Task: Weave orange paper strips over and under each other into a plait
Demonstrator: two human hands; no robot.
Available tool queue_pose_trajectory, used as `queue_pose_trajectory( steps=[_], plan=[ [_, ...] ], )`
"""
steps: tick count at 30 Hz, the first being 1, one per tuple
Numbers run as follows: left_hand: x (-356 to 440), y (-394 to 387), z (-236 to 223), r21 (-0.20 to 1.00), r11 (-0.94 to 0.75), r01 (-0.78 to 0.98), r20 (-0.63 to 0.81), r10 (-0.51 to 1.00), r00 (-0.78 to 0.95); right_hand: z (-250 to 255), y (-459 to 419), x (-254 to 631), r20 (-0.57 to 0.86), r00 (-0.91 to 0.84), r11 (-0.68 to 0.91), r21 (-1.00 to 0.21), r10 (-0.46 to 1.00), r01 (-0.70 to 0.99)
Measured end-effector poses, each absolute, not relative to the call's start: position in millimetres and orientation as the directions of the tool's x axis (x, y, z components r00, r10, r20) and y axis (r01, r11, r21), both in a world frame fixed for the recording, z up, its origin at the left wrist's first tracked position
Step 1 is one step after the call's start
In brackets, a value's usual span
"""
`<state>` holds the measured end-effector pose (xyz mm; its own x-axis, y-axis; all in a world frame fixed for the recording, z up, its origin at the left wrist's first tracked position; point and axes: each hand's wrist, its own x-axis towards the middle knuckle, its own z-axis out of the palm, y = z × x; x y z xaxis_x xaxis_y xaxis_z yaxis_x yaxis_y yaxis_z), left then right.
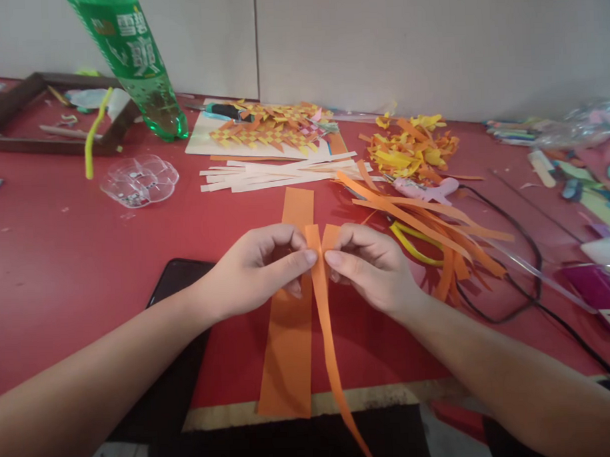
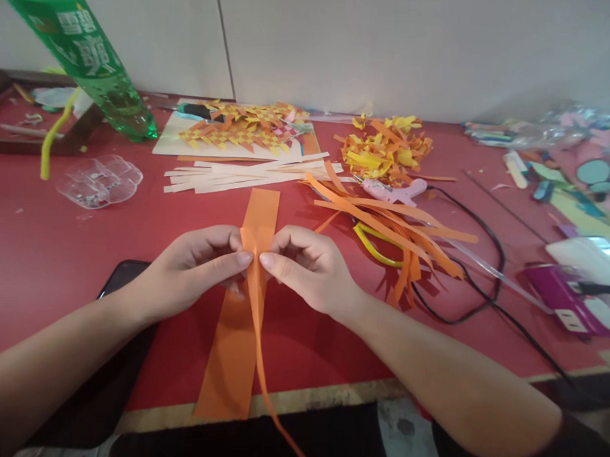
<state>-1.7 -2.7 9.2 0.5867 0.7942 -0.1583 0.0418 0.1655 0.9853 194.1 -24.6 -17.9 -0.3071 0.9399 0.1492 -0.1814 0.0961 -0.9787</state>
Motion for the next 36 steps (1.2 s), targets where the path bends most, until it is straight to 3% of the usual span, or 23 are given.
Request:
queue_pose_trajectory(
  steps=[11, 21, 25, 29, 36],
  plan=[
    [0.0, -2.8, 8.7, 0.985, 0.171, -0.012, -0.139, 0.836, 0.531, -14.1, -22.8, 190.1, 0.2, -0.239, 0.168, -0.975, 0.95, -0.148],
    [-2.2, -3.0, 10.7, 0.992, 0.117, 0.046, -0.12, 0.774, 0.621, -15.8, -23.7, 193.1, 0.076, -0.201, 0.029, -0.973, 0.977, -0.23],
    [-2.3, -4.6, 12.3, 0.994, 0.102, 0.033, -0.102, 0.794, 0.599, -18.5, -24.3, 194.3, 0.065, -0.279, -0.008, -0.967, 0.958, -0.253],
    [-1.2, -4.0, 11.6, 0.996, 0.089, 0.016, -0.081, 0.802, 0.592, -18.7, -24.8, 193.8, 0.12, -0.347, 0.038, -0.971, 0.93, -0.234],
    [-0.4, -2.1, 10.7, 0.994, 0.108, -0.011, -0.084, 0.824, 0.56, -15.9, -24.0, 191.8, 0.18, -0.294, 0.136, -0.977, 0.939, -0.164]
  ],
)
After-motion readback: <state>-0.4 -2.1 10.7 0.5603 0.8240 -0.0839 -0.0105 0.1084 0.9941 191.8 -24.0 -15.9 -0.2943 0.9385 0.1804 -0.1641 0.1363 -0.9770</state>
